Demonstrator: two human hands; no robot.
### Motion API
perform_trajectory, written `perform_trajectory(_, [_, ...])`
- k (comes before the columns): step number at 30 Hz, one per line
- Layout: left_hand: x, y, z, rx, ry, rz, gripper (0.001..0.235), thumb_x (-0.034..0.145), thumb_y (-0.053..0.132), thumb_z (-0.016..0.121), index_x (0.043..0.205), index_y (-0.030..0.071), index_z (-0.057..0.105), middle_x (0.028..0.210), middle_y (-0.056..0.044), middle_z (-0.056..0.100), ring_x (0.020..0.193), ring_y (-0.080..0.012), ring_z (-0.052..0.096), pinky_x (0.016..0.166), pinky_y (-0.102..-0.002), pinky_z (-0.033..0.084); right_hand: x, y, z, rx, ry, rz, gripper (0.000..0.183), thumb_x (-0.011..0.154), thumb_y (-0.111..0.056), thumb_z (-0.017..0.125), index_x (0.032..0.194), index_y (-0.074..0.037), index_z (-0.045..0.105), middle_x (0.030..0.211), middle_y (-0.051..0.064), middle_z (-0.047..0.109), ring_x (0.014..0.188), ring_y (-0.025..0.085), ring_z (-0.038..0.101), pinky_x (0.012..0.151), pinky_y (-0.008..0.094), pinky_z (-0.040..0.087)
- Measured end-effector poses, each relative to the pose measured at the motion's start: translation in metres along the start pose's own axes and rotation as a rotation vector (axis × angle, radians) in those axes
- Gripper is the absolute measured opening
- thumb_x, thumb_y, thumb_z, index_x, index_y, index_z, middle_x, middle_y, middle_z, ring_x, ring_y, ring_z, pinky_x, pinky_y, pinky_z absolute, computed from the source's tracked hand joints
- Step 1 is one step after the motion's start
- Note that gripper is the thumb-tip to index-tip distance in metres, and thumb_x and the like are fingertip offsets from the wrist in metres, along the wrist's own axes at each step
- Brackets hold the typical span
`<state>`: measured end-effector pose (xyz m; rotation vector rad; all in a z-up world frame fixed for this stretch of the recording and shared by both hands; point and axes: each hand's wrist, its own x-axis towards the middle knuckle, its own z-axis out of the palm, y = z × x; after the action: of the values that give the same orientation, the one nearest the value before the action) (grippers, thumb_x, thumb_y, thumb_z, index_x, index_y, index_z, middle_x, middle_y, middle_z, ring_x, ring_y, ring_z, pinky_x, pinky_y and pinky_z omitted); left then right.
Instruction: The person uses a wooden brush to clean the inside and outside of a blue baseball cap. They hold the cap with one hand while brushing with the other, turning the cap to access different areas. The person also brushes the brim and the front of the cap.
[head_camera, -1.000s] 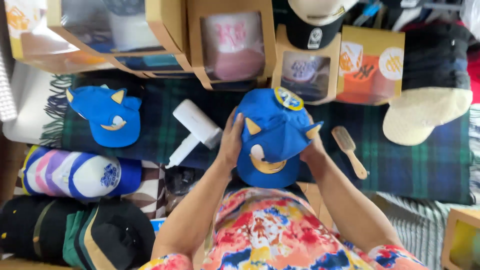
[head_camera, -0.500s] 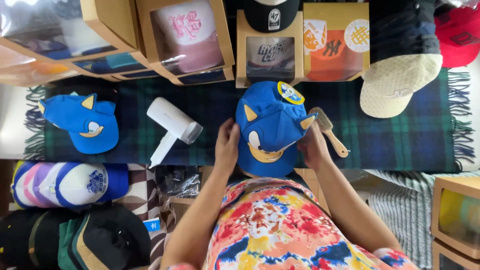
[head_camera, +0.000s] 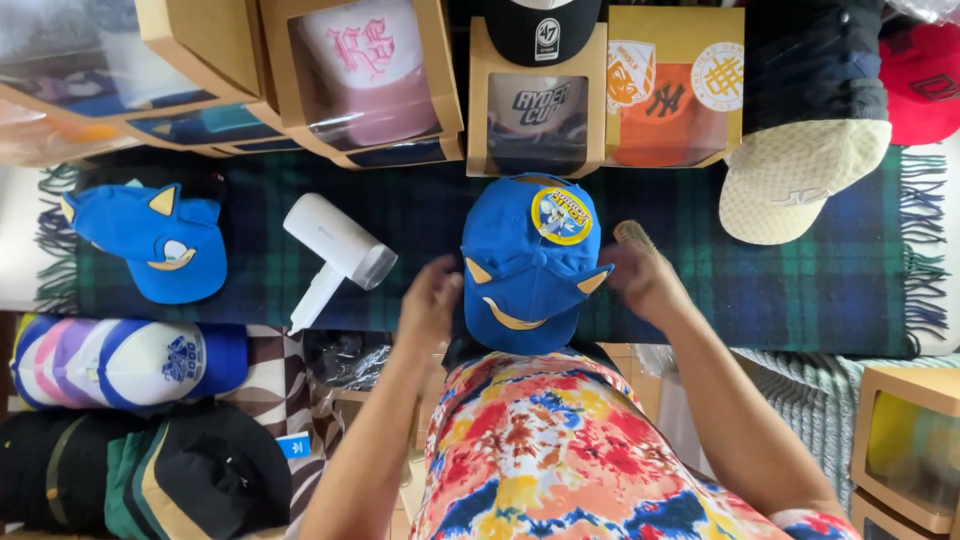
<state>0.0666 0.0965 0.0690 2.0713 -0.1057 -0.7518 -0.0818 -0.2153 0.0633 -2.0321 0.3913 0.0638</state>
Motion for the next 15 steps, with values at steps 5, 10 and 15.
perform_trajectory(5, [0.090, 0.040, -0.007, 0.008, -0.045, 0.424, 0.031, 0.103, 0.027, 0.063, 0.133, 0.021, 0.070, 0.118, -0.015, 0.074, 0.111, -0.0384, 0.069, 0.099, -0.047, 0.054, 0.071, -0.051, -0.026, 0.159, 0.166, 0.227, 0.027, 0.104, -0.019, 0.066, 0.128, -0.009, 0.071, 0.125, 0.015, 0.070, 0.105, 0.037, 0.070, 0.077, 0.047, 0.062])
perform_trajectory(10, [0.087, 0.080, -0.010, 0.007, -0.078, 0.357, 0.031, 0.107, 0.034, 0.055, 0.128, 0.019, 0.072, 0.121, -0.017, 0.070, 0.119, -0.0401, 0.062, 0.103, -0.050, 0.048, 0.076, -0.084, -0.024, 0.137, 0.163, 0.198, 0.030, 0.101, -0.023, 0.067, 0.128, -0.011, 0.073, 0.118, 0.015, 0.073, 0.101, 0.030, 0.070, 0.074, 0.043, 0.062])
perform_trajectory(15, [0.100, 0.069, 0.000, -0.013, -0.167, 0.243, 0.031, 0.107, 0.027, 0.052, 0.130, 0.024, 0.072, 0.125, -0.008, 0.072, 0.121, -0.0315, 0.065, 0.106, -0.042, 0.047, 0.077, -0.081, -0.010, 0.194, 0.200, 0.266, 0.027, 0.099, -0.026, 0.068, 0.125, -0.019, 0.076, 0.108, 0.003, 0.075, 0.095, 0.012, 0.067, 0.071, 0.029, 0.060])
